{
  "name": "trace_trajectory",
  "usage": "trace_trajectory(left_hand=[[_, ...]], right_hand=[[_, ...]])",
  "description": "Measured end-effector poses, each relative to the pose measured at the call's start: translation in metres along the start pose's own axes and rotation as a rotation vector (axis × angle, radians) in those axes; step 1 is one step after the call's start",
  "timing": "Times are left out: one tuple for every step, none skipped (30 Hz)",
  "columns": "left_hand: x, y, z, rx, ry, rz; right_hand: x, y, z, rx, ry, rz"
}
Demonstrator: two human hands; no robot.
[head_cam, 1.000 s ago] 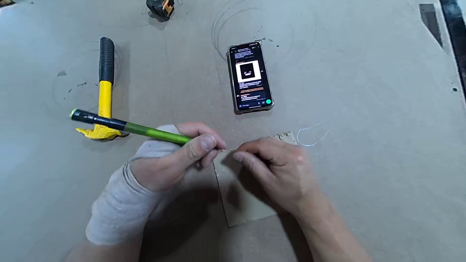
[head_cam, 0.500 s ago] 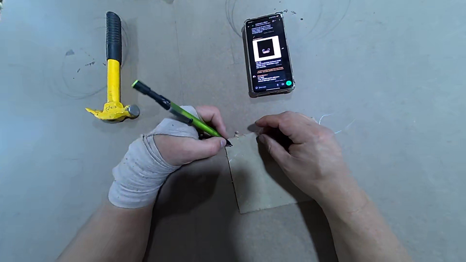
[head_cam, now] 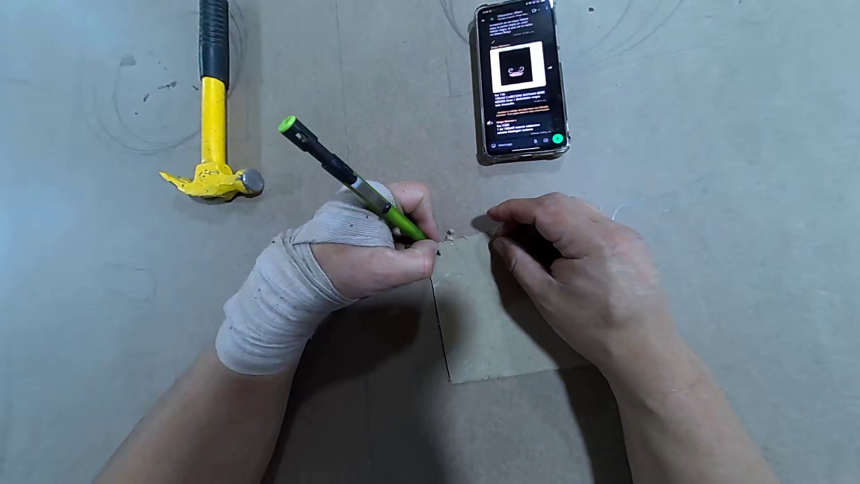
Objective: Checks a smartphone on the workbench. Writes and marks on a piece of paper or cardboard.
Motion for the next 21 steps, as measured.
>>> trace_trajectory(left_hand=[[-0.0008,0.0001,-0.0003,0.004,0.0,0.005],[-0.0008,0.0,-0.001,-0.005,0.001,-0.008],[-0.0002,-0.0002,-0.0019,-0.015,0.011,-0.033],[0.0005,-0.0006,-0.0024,-0.019,0.019,-0.05],[0.0013,-0.0009,-0.0025,-0.011,0.018,-0.055],[0.0017,-0.0009,-0.0029,-0.003,0.027,-0.045],[0.0017,-0.0008,-0.0039,-0.001,0.043,-0.025],[0.0004,-0.0009,-0.0043,0.001,0.052,0.002],[-0.0018,-0.0012,-0.0035,0.001,0.047,0.023],[-0.0037,-0.0016,-0.0022,-0.001,0.031,0.031],[-0.0044,-0.0024,-0.0014,-0.006,0.015,0.026],[-0.0043,-0.0031,-0.0014,-0.011,0.002,0.013],[-0.0035,-0.0032,-0.002,-0.012,0.001,-0.003],[-0.0023,-0.0032,-0.0028,-0.015,0.012,-0.016],[-0.0015,-0.0029,-0.0034,-0.013,0.029,-0.02],[-0.0018,-0.0029,-0.0029,-0.013,0.036,-0.017],[-0.0029,-0.0031,-0.0015,-0.012,0.039,-0.012],[-0.0037,-0.0036,-0.0004,-0.013,0.039,-0.018],[-0.0036,-0.0039,-0.0004,-0.017,0.037,-0.028],[-0.0028,-0.004,-0.0013,-0.019,0.043,-0.03],[-0.0014,-0.0035,-0.0025,-0.016,0.057,-0.031]], right_hand=[[0.0,-0.0001,0.0001,0.001,-0.001,-0.002],[0.0001,0.0001,0.0001,0.001,-0.001,-0.005],[0.0001,0.0002,0.0,-0.001,0.001,-0.006],[0.0002,0.0005,-0.0002,-0.002,0.002,-0.007],[0.0002,0.0004,-0.0004,-0.003,0.003,-0.005],[0.0001,0.0002,-0.0006,-0.003,0.002,-0.003],[0.0003,0.0001,-0.0007,-0.003,0.001,-0.002],[0.0006,0.0001,-0.0005,-0.003,0.0,-0.003],[0.0004,0.0005,0.0001,-0.004,-0.002,-0.007],[-0.0002,0.0009,0.0013,-0.002,-0.003,-0.008],[-0.0015,0.0014,0.0028,-0.001,-0.006,-0.005],[-0.0022,0.0017,0.0035,-0.001,-0.01,-0.004],[-0.0025,0.0019,0.0036,0.0,-0.012,-0.004],[-0.0023,0.0018,0.0035,-0.001,-0.012,-0.004],[-0.0023,0.0018,0.0037,-0.003,-0.01,-0.002],[-0.0024,0.0017,0.0037,-0.004,-0.006,0.001],[-0.0026,0.0015,0.0037,-0.005,-0.002,0.005],[-0.0027,0.0015,0.0036,-0.004,-0.001,0.006],[-0.0028,0.0016,0.0032,-0.002,-0.003,0.004],[-0.0026,0.0014,0.0025,0.001,0.0,0.003],[-0.002,0.0009,0.0016,0.002,0.003,0.001]])
Point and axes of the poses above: each hand's wrist, its own y-axis away from the middle knuckle, its own x-axis out of the back of the hand, z = x × y, the point moved 2 cm from there along -y, towards the middle knuckle, and after that the axes turned 7 degrees about -z, right-handed, at the moved point
